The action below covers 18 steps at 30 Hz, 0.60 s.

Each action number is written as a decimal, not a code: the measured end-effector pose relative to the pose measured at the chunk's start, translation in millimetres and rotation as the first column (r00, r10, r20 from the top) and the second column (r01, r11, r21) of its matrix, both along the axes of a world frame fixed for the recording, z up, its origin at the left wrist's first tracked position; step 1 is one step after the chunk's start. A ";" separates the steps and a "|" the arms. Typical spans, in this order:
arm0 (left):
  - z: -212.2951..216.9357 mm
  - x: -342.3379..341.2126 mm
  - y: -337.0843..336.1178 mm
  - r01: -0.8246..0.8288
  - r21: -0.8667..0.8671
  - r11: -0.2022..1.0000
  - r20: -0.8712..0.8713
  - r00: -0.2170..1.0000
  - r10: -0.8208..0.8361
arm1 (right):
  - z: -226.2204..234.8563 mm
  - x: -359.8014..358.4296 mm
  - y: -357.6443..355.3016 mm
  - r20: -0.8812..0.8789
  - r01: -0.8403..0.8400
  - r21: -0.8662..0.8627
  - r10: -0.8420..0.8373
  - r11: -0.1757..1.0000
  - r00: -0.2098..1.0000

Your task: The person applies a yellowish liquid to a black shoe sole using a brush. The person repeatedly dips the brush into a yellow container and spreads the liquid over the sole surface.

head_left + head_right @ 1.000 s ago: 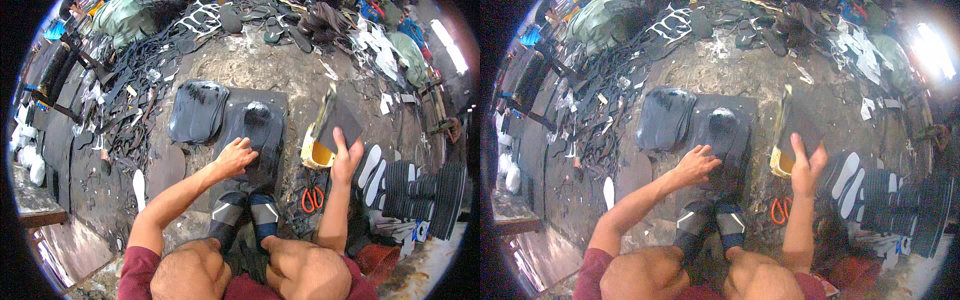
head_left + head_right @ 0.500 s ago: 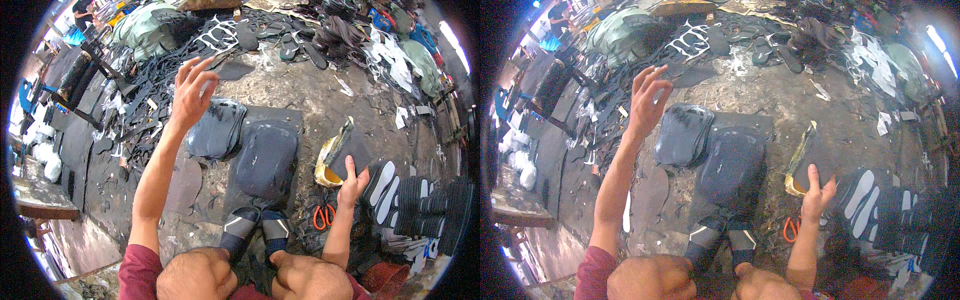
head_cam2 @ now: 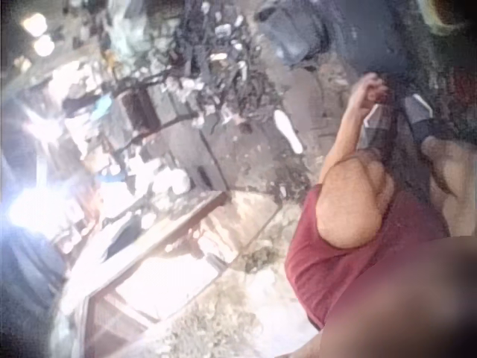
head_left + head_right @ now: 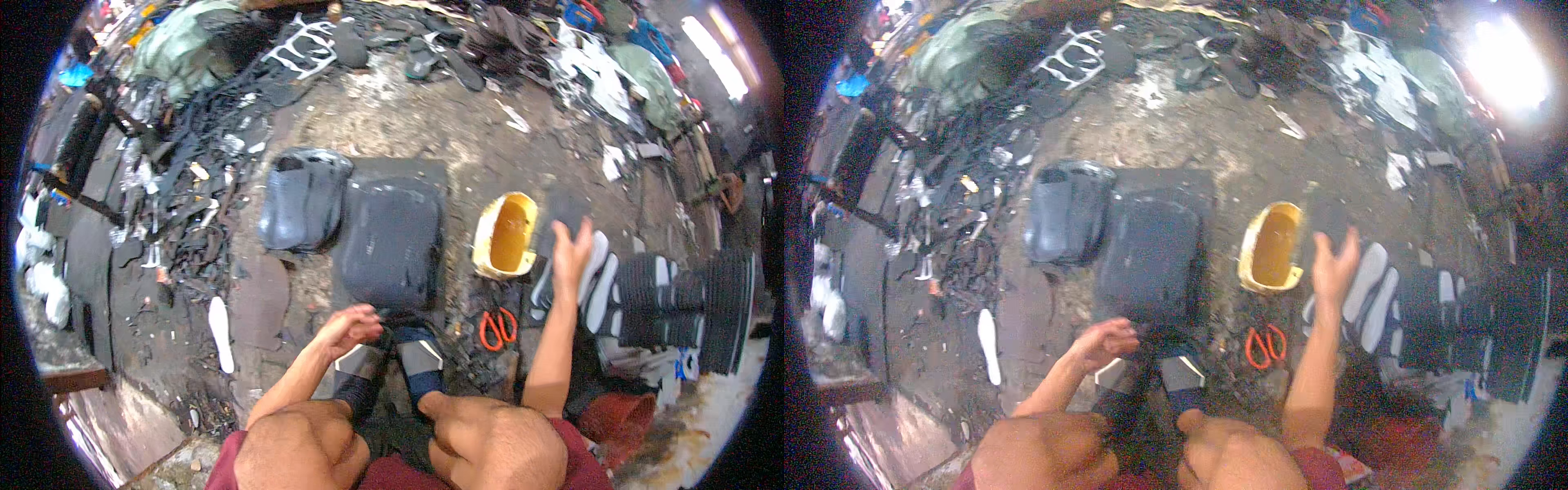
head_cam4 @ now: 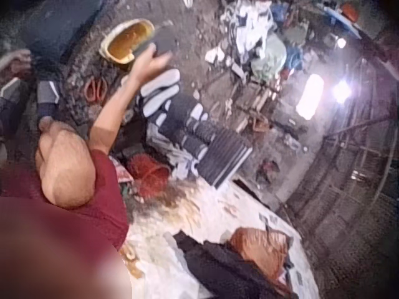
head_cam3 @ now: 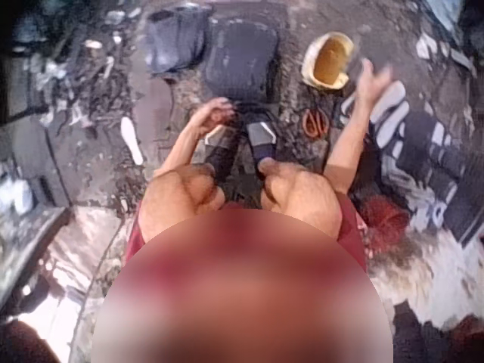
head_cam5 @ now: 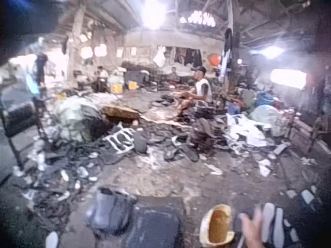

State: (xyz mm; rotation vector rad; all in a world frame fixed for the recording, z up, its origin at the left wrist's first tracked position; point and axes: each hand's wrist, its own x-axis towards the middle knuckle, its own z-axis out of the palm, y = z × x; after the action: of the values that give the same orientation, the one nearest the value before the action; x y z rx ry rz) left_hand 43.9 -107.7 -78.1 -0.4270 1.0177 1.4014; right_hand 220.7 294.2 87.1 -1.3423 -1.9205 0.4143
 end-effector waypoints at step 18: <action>60.4 36.1 64.5 0.161 -0.046 0.986 0.043 0.986 -0.159 | 17.8 32.4 107.9 0.617 -0.340 -0.389 0.516 0.856 0.594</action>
State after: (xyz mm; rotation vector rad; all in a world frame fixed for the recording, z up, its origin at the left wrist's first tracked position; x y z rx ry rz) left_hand 80.0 -43.1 -17.7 -0.3987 1.0338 1.2222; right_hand 253.0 402.1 104.9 -1.2599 -2.9724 0.3929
